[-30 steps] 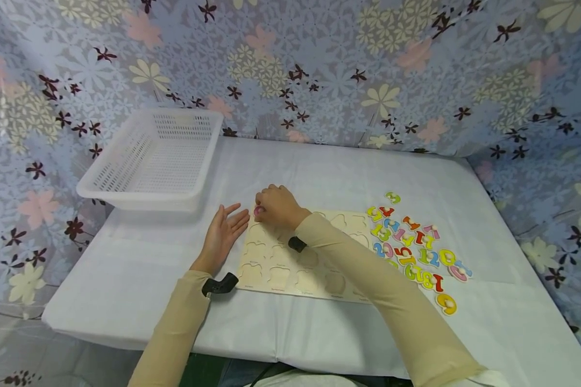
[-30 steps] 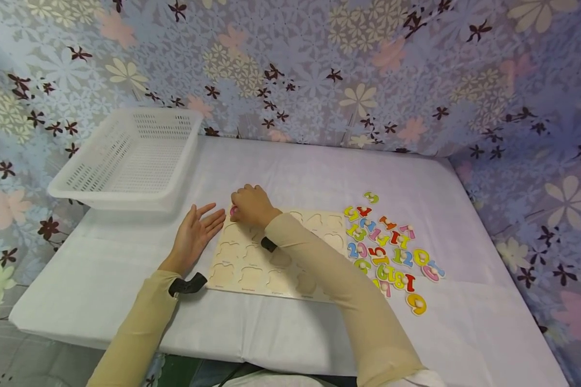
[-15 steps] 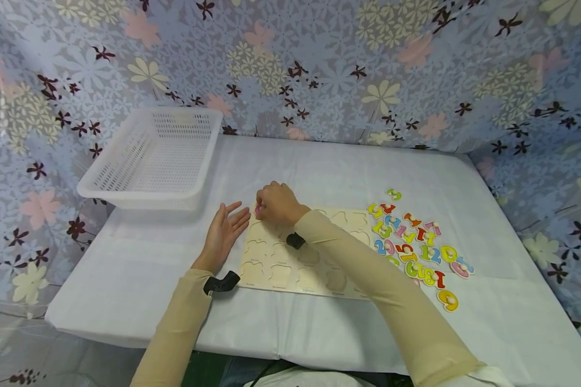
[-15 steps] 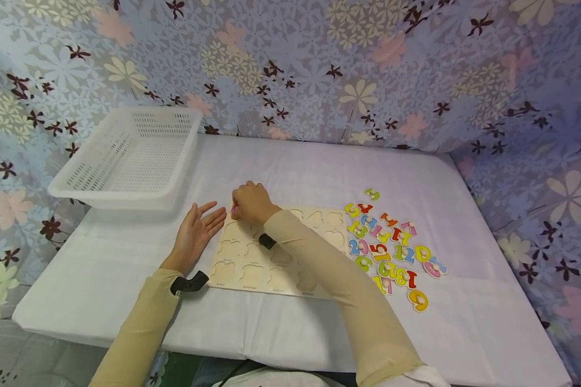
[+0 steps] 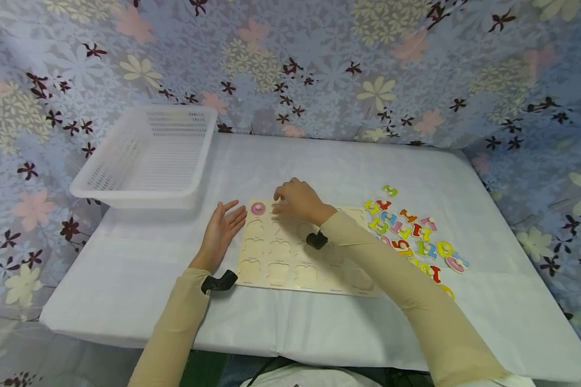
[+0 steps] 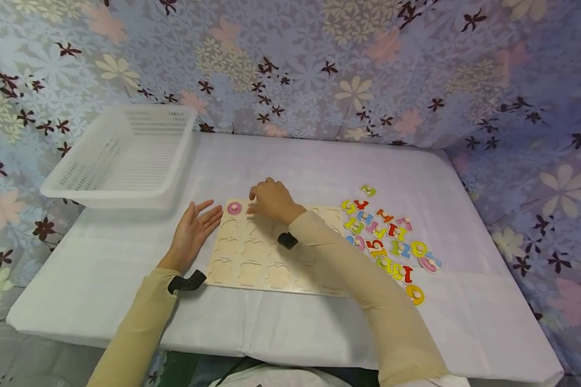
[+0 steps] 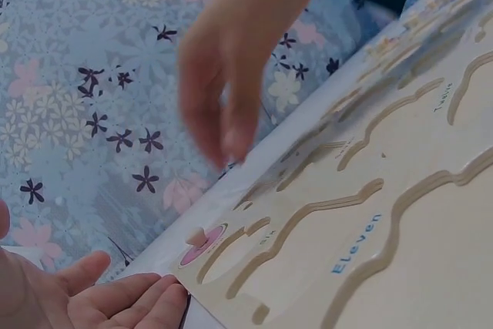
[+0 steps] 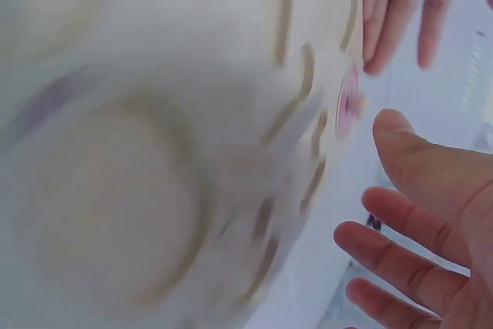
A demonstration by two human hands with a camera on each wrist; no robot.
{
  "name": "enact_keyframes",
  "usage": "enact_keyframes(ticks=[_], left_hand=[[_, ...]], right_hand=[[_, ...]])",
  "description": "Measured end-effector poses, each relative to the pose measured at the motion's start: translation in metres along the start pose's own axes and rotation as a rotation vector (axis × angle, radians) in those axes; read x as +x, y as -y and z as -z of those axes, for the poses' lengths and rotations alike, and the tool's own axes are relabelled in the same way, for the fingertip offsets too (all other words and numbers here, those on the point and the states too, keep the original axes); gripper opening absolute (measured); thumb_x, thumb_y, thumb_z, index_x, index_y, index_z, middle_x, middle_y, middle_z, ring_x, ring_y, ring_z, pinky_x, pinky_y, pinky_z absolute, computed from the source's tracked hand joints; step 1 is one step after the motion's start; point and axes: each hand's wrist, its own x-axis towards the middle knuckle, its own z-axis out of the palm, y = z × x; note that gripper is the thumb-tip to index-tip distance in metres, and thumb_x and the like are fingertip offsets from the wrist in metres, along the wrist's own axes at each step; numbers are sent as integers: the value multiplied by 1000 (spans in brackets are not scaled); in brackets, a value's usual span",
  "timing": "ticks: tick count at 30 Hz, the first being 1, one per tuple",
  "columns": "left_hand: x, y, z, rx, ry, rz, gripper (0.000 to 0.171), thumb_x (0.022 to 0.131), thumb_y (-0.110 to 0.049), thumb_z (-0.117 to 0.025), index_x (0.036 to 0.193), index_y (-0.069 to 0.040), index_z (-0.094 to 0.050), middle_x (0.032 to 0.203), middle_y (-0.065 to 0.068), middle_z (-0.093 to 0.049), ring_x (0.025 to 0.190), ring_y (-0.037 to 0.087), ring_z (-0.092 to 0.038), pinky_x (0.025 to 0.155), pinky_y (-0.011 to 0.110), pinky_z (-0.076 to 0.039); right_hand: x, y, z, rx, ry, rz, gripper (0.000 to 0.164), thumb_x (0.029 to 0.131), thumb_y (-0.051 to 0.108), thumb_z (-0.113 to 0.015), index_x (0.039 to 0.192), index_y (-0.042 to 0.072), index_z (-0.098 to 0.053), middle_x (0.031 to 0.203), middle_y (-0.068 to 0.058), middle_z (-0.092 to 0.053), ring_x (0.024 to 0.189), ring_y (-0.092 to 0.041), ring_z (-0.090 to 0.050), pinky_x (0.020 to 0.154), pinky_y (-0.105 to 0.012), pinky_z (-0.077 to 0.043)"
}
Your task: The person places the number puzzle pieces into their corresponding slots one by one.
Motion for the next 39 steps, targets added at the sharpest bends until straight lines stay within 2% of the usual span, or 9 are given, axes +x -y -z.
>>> enact_keyframes(ticks=[6, 12, 16, 24, 30, 39], left_hand=[[-3, 1, -4, 53, -6, 4, 69, 104, -51, -27, 151, -2, -20, 154, 22, -26, 140, 28, -30, 114, 31, -31], [-6, 4, -5, 73, -15, 10, 71, 103, -54, -27, 151, -3, -21, 154, 20, -25, 141, 26, -30, 114, 28, -30], [-5, 5, -7, 80, -15, 8, 71, 103, -53, -27, 151, -2, -21, 155, 21, -25, 141, 26, -29, 114, 28, -30], [-5, 5, -12, 111, -13, 11, 72, 103, -53, -26, 151, -1, -19, 155, 20, -23, 142, 25, -26, 115, 28, -28], [-7, 5, -11, 138, -5, -5, 73, 103, -54, -26, 151, 0, -18, 156, 20, -22, 143, 25, -25, 116, 29, -26], [-6, 6, -13, 138, -1, -3, 73, 103, -53, -26, 151, 0, -19, 155, 21, -22, 142, 25, -25, 116, 28, -27]], right_hand=[[-63, -38, 17, 35, -83, -40, 35, 87, 34, -73, 111, 8, -70, 109, -9, -66, 107, -30, -51, 89, -48, -46], [-125, -77, 37, 52, -107, -123, 44, 84, 31, -77, 120, 6, -67, 122, -14, -62, 121, -38, -44, 100, -64, -34], [-164, -103, 53, 93, -124, -208, 48, 85, 26, -77, 126, 5, -63, 129, -20, -57, 127, -43, -35, 100, -71, -25], [-239, -146, 66, 109, -185, -374, 50, 85, 26, -76, 126, 1, -62, 128, -27, -53, 126, -51, -31, 100, -75, -21], [-277, -163, 67, 122, -173, -487, 51, 88, 28, -73, 128, 0, -59, 130, -30, -50, 127, -53, -27, 100, -76, -20], [-320, -171, 57, 104, -175, -539, 50, 84, 26, -77, 124, -1, -62, 126, -31, -53, 123, -56, -28, 94, -76, -23]])
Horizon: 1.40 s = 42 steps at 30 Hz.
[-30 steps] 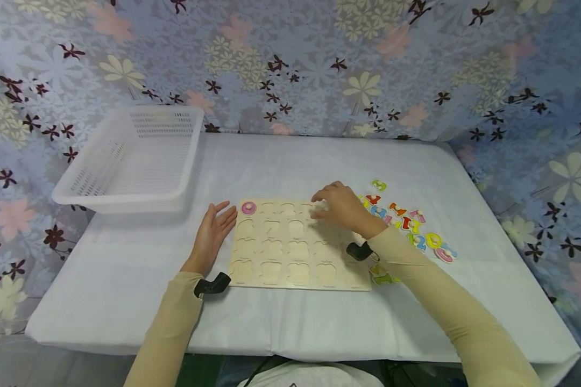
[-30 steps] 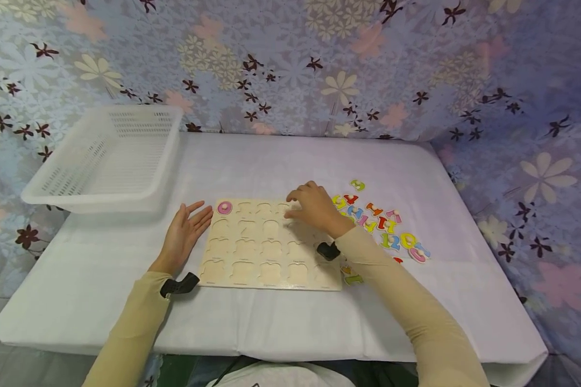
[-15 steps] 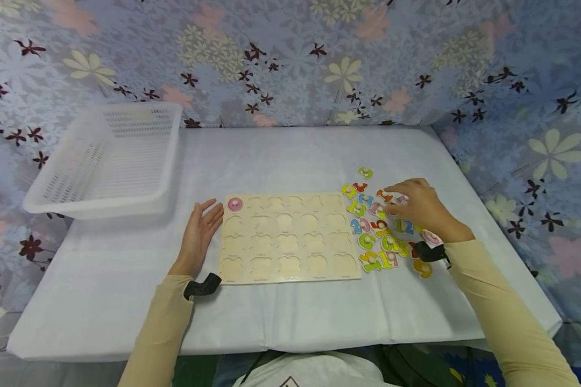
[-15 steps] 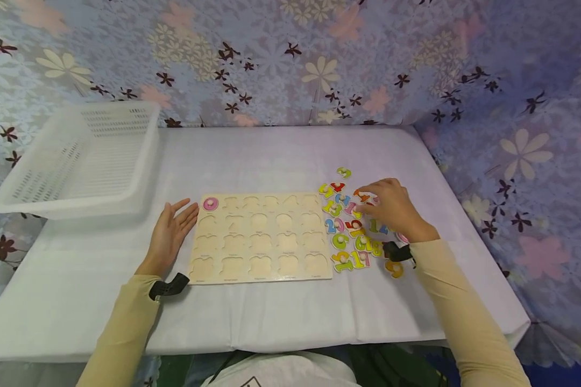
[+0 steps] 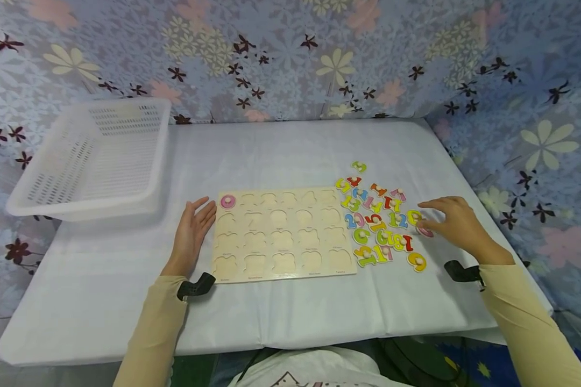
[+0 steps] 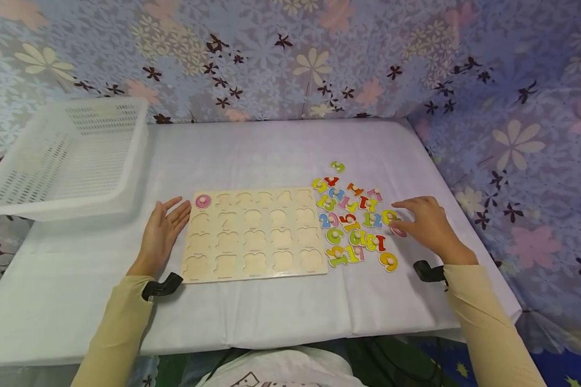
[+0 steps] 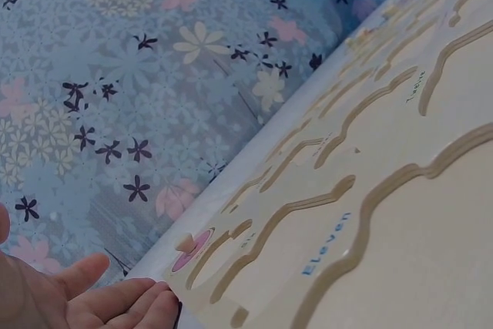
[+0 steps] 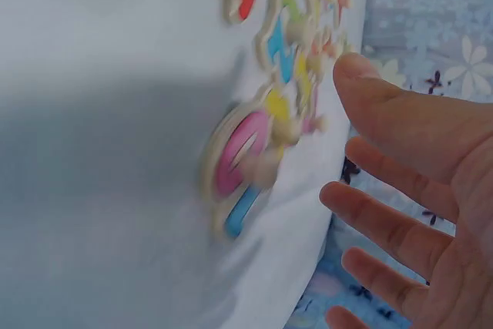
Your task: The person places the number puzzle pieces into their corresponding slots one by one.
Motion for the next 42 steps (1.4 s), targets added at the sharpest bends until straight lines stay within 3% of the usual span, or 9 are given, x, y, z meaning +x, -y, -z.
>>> enact_keyframes(ticks=[14, 21, 25, 30, 33, 37, 42], left_hand=[[-1, 0, -1, 41, -16, 16, 74, 101, -57, -27, 151, -3, -20, 156, 17, -25, 142, 24, -28, 115, 28, -28], [-2, 1, 1, 13, -17, 10, 74, 101, -56, -28, 151, -2, -21, 155, 19, -25, 142, 24, -27, 114, 27, -29], [-2, 1, 0, 1, -13, 7, 74, 102, -56, -28, 151, -1, -20, 155, 19, -25, 142, 24, -27, 114, 27, -29], [-2, 0, -1, 25, -14, 11, 74, 101, -57, -27, 152, -3, -20, 155, 18, -25, 141, 23, -28, 114, 27, -29], [-3, -1, -1, 44, -22, 15, 73, 101, -57, -27, 151, -4, -21, 155, 17, -26, 141, 23, -28, 114, 27, -29], [-3, -1, 0, 38, -23, 11, 73, 101, -57, -27, 151, -4, -22, 155, 17, -26, 141, 23, -28, 115, 27, -28], [-1, 0, -1, 32, -6, 3, 73, 102, -55, -27, 152, -2, -20, 155, 18, -25, 142, 23, -27, 115, 27, -28]], right_hand=[[-22, -29, -5, -10, 26, -46, 48, 80, 14, -79, 120, -6, -62, 124, -36, -52, 119, -60, -29, 94, -74, -25], [-14, -23, -16, -103, 1, -84, 60, 83, 42, -75, 115, -8, -64, 116, -32, -56, 115, -58, -33, 91, -73, -29], [-12, -18, -15, -96, 8, -58, 49, 82, 26, -77, 114, -8, -64, 113, -31, -56, 112, -58, -34, 88, -74, -30], [-12, -14, -7, -112, 70, 0, 38, 80, 4, -70, 117, 0, -65, 124, -33, -49, 117, -61, -29, 83, -80, -28], [-14, -11, -6, -150, 58, -40, 39, 84, 19, -73, 116, -1, -65, 121, -32, -51, 115, -60, -32, 81, -78, -31], [-18, -9, -9, -192, 12, -125, 57, 82, 44, -74, 106, -7, -64, 105, -29, -57, 101, -57, -41, 70, -70, -38], [-21, -12, -12, -166, 2, -137, 52, 85, 35, -74, 108, -10, -62, 90, -21, -61, 93, -53, -46, 65, -65, -39]])
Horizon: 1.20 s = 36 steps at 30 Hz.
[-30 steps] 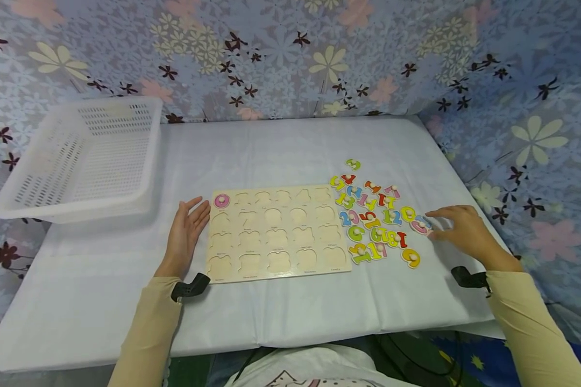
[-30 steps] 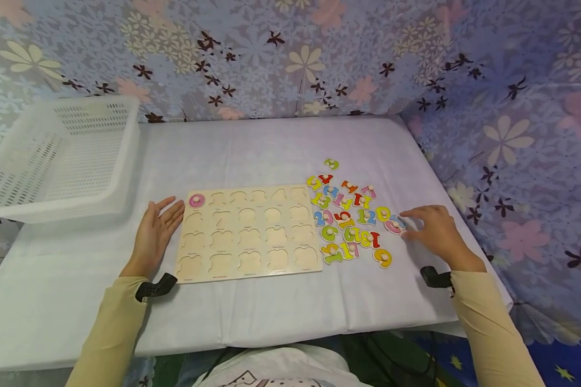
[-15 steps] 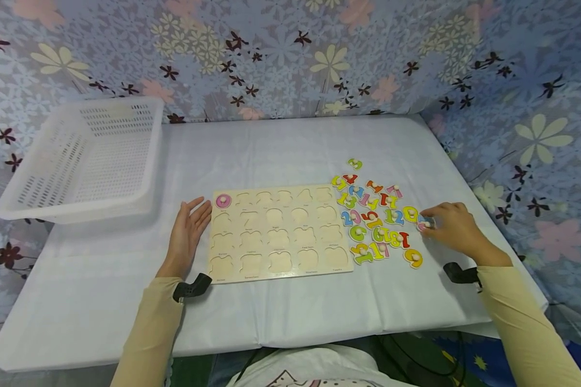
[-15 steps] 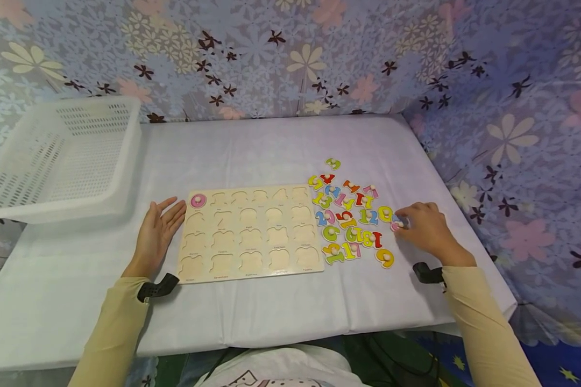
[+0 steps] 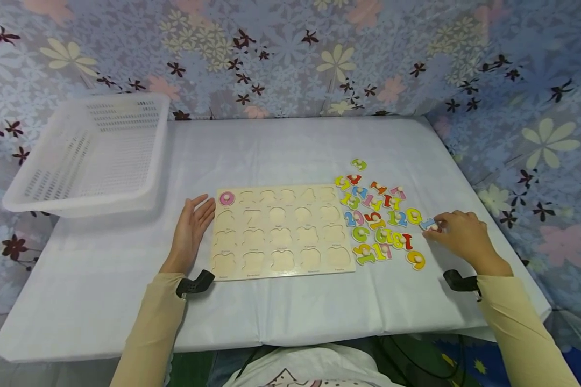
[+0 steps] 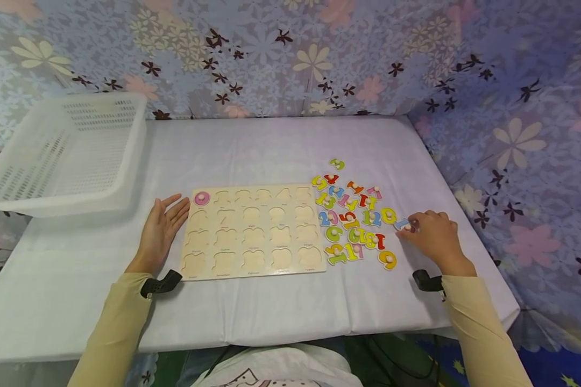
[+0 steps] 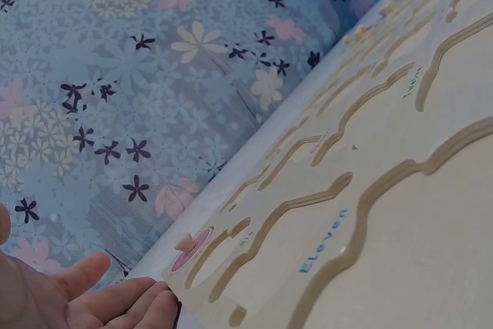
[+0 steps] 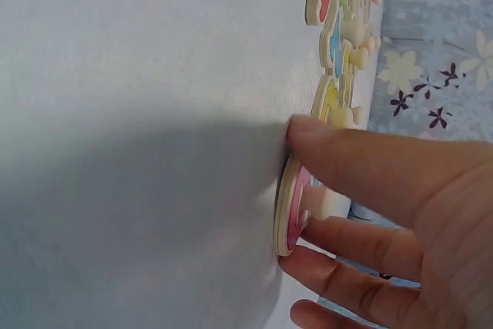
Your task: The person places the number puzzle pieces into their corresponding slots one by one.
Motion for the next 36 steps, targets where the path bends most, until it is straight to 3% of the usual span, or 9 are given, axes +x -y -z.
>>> enact_keyframes(ticks=[5, 10, 15, 20, 25, 36], left_hand=[[0, 1, 1, 14, 4, -2, 73, 101, -56, -29, 151, -3, -21, 155, 17, -26, 141, 22, -28, 115, 26, -28], [1, -1, 1, 14, -9, 2, 74, 101, -57, -30, 151, -3, -22, 155, 17, -27, 141, 21, -29, 114, 25, -29], [1, -2, 1, 6, -12, 8, 73, 102, -55, -29, 151, -2, -21, 155, 18, -26, 141, 22, -28, 114, 25, -29], [1, -3, 0, 6, -7, 11, 71, 102, -54, -28, 151, -2, -22, 155, 18, -25, 141, 22, -28, 114, 25, -28], [0, -3, 1, 6, -11, 17, 71, 103, -54, -27, 151, -2, -21, 155, 18, -25, 142, 22, -27, 115, 26, -27], [0, -2, 2, 32, -10, 8, 73, 102, -56, -27, 151, -3, -21, 155, 17, -26, 141, 21, -28, 114, 26, -28]], right_hand=[[0, 2, 1, 34, 8, -19, 53, 86, 29, -74, 117, -10, -58, 93, -24, -62, 95, -54, -44, 68, -66, -37], [3, 23, 6, 88, -21, 10, 52, 88, 30, -72, 122, -6, -57, 103, -26, -60, 106, -56, -38, 79, -72, -31], [8, 64, 7, 145, -46, 170, 47, 86, 26, -74, 122, -2, -61, 110, -27, -58, 112, -55, -37, 84, -73, -30], [14, 112, -1, 173, -51, 354, 43, 83, 19, -78, 119, 1, -65, 109, -20, -60, 108, -45, -42, 83, -64, -35], [19, 160, -16, 181, -51, 529, 40, 79, 16, -81, 115, 3, -68, 102, -12, -63, 104, -35, -47, 90, -57, -39], [15, 242, -49, 175, 37, 769, 38, 78, 26, -81, 112, 11, -71, 99, -1, -62, 106, -23, -48, 94, -45, -41]])
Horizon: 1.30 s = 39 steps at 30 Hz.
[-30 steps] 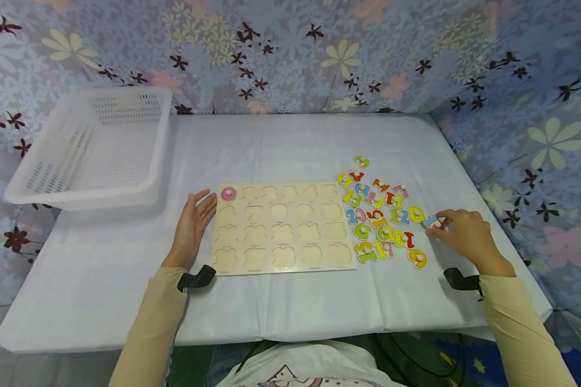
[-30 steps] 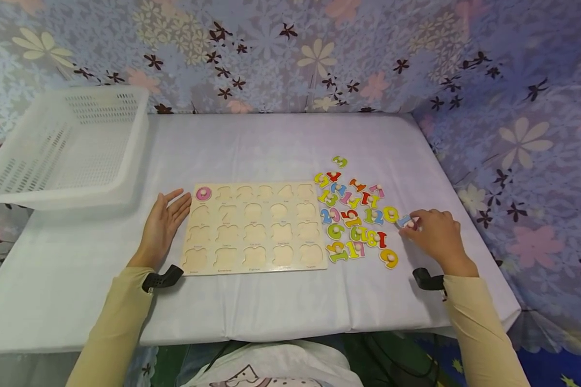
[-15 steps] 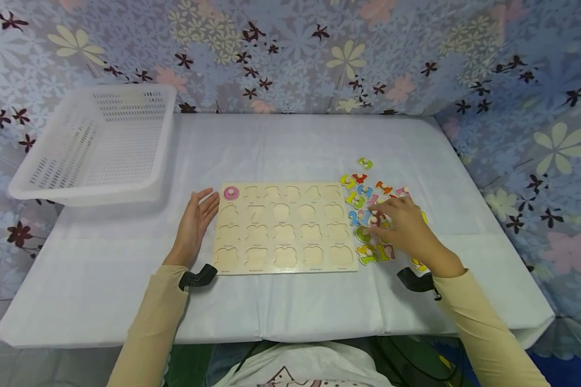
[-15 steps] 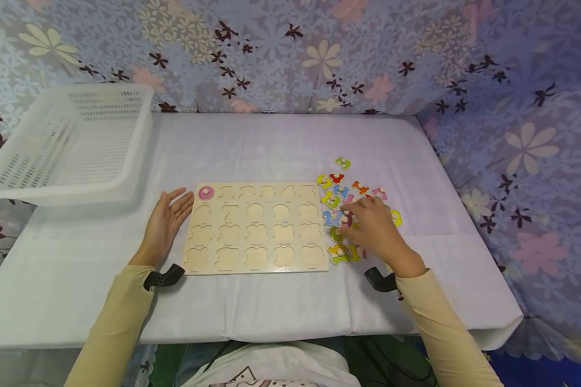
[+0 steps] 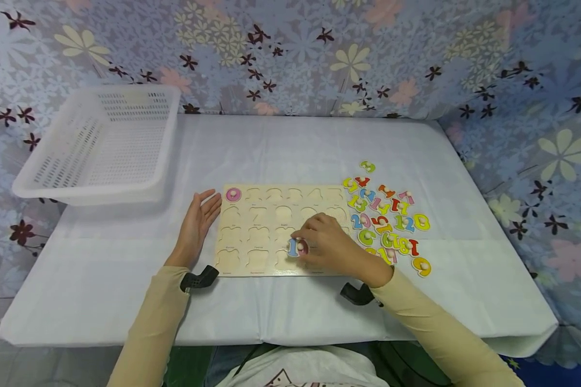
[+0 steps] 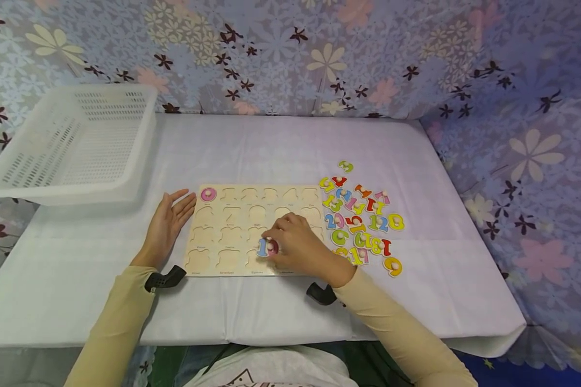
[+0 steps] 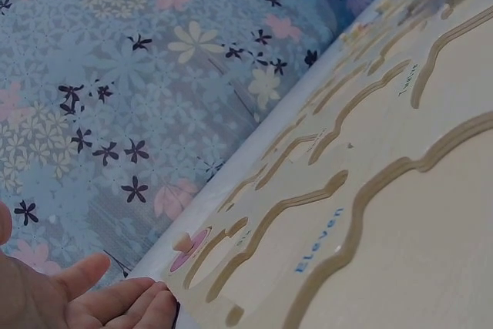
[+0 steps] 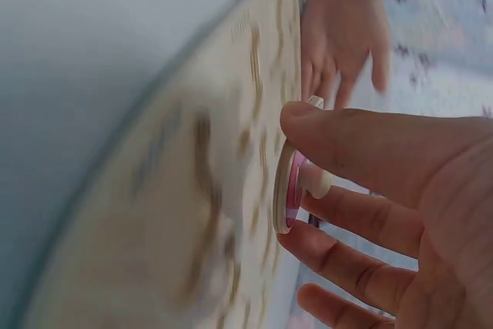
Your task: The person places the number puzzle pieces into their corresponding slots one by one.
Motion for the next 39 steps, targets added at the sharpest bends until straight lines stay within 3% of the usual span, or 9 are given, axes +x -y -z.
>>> enact_keyframes(ticks=[6, 10, 17, 24, 27, 34, 39], left_hand=[[2, -2, -3, 2, 4, 1, 74, 101, -58, -28, 151, -3, -21, 155, 16, -27, 141, 20, -29, 114, 25, -28], [3, -2, -5, -8, 6, 3, 75, 101, -57, -29, 151, -3, -21, 155, 16, -26, 141, 20, -29, 114, 25, -28], [3, -2, -4, 7, -4, 1, 74, 100, -58, -29, 151, -4, -23, 155, 16, -28, 141, 20, -29, 114, 25, -29], [2, -2, -3, 23, -16, 3, 74, 101, -57, -28, 151, -3, -23, 154, 16, -29, 140, 20, -30, 114, 25, -29], [1, -1, -2, 18, -17, 5, 73, 101, -56, -28, 151, -3, -23, 154, 16, -29, 140, 21, -30, 114, 26, -29], [0, 0, -2, -9, -18, 9, 74, 101, -56, -29, 151, -2, -23, 154, 17, -28, 141, 22, -29, 114, 26, -29], [0, 0, -3, -23, -12, 7, 72, 102, -54, -29, 151, -1, -22, 155, 18, -27, 141, 22, -28, 114, 26, -28]], right_hand=[[17, 19, -13, 12, 56, 80, 41, 80, 31, -80, 114, 12, -70, 102, 0, -62, 110, -23, -46, 103, -45, -35], [19, 18, -11, -3, 55, 65, 40, 81, 32, -79, 115, 12, -70, 103, 0, -62, 110, -22, -45, 103, -45, -34], [1, -23, 10, -7, 12, -84, 38, 82, 23, -77, 117, 8, -69, 103, -4, -62, 110, -27, -47, 101, -50, -35], [-17, -69, 27, -56, -8, -258, 41, 80, 18, -79, 119, 6, -68, 108, -13, -62, 109, -34, -46, 88, -55, -39], [-18, -77, 27, -34, 13, -274, 42, 81, 15, -78, 121, 6, -68, 111, -14, -61, 109, -35, -45, 85, -54, -40], [-13, -85, 24, -31, 16, -228, 39, 78, 12, -81, 116, 6, -70, 109, -16, -62, 111, -40, -46, 93, -58, -40], [-11, -89, 27, -19, 52, -270, 41, 78, 16, -82, 116, 7, -70, 112, -15, -62, 111, -40, -45, 92, -58, -41]])
